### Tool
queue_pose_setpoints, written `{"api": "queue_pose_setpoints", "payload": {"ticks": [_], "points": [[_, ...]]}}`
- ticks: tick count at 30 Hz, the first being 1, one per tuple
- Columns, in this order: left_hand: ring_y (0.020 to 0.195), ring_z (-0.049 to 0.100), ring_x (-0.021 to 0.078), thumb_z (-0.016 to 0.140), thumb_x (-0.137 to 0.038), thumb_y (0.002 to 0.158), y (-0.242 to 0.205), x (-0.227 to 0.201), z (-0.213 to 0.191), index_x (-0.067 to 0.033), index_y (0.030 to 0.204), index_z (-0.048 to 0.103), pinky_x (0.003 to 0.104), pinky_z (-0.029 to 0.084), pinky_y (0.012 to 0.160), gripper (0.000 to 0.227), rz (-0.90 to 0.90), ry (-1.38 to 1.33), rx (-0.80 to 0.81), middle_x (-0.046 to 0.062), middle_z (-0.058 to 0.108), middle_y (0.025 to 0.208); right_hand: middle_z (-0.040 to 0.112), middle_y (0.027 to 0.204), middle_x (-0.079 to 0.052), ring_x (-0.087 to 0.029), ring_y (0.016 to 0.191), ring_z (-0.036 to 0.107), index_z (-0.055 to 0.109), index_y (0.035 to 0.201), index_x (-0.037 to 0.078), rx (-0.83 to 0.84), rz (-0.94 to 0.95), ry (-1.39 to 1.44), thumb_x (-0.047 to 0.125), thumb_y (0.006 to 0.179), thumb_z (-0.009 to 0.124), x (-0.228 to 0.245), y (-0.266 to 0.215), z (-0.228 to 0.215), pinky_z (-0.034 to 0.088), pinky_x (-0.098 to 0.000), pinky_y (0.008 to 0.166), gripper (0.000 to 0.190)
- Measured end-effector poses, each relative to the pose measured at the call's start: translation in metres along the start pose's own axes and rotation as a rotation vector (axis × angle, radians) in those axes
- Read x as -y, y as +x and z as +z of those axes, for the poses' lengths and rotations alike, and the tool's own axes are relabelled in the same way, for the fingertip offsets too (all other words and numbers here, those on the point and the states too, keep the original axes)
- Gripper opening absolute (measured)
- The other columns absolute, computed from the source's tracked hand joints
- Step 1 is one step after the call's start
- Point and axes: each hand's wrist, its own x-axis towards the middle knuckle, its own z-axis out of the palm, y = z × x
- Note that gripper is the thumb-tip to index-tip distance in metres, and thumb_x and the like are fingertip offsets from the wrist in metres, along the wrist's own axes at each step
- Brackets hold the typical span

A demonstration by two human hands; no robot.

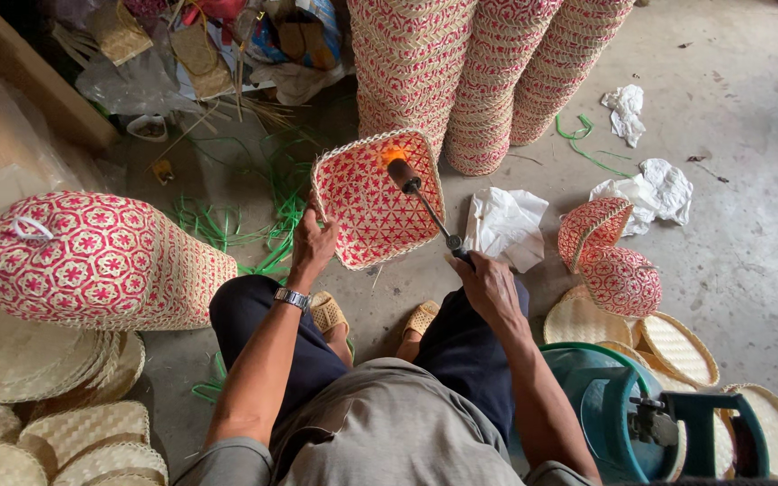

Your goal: The person uses a handheld blowtorch to apply heat to the edges and surfaces of patterned woven baskets. They rotate each basket to treat different sides, then place the finished items into a stack.

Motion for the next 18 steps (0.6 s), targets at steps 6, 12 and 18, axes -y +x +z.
{"api": "queue_pose_setpoints", "payload": {"ticks": [6, 12, 18], "points": [[0.104, 0.066, 0.0434, 0.059, -0.008, 0.093, -0.006, 0.01, 0.008, 0.0057, 0.137, 0.046, 0.048, 0.055, 0.087, 0.047, 0.175, -0.038, -0.113, 0.03, 0.066, 0.119, 0.065, 0.075, -0.024, -0.043, 0.075, 0.063, 0.068, 0.087, 0.0, 0.002, -0.125, -0.02, 0.043, 0.095, 0.065, -0.008, -0.005, 0.006, 0.048, -0.0489, 0.068, 0.044], [0.11, 0.066, 0.0403, 0.058, -0.007, 0.096, -0.008, 0.015, -0.001, 0.0012, 0.154, 0.032, 0.044, 0.056, 0.092, 0.065, 0.047, -0.025, -0.171, 0.028, 0.06, 0.133, 0.065, 0.075, -0.023, -0.041, 0.072, 0.064, 0.067, 0.084, -0.001, 0.061, -0.071, -0.105, 0.046, 0.093, 0.066, -0.014, -0.014, -0.001, 0.049, -0.0481, 0.067, 0.048], [0.119, 0.064, 0.0407, 0.061, -0.005, 0.095, -0.013, 0.008, 0.003, -0.0004, 0.16, 0.028, 0.045, 0.056, 0.096, 0.073, 0.07, 0.013, -0.273, 0.027, 0.055, 0.143, 0.066, 0.075, -0.024, -0.041, 0.073, 0.064, 0.068, 0.088, 0.001, 0.077, 0.078, -0.17, 0.049, 0.096, 0.064, -0.008, -0.016, 0.0, 0.047, -0.0484, 0.068, 0.049]]}}
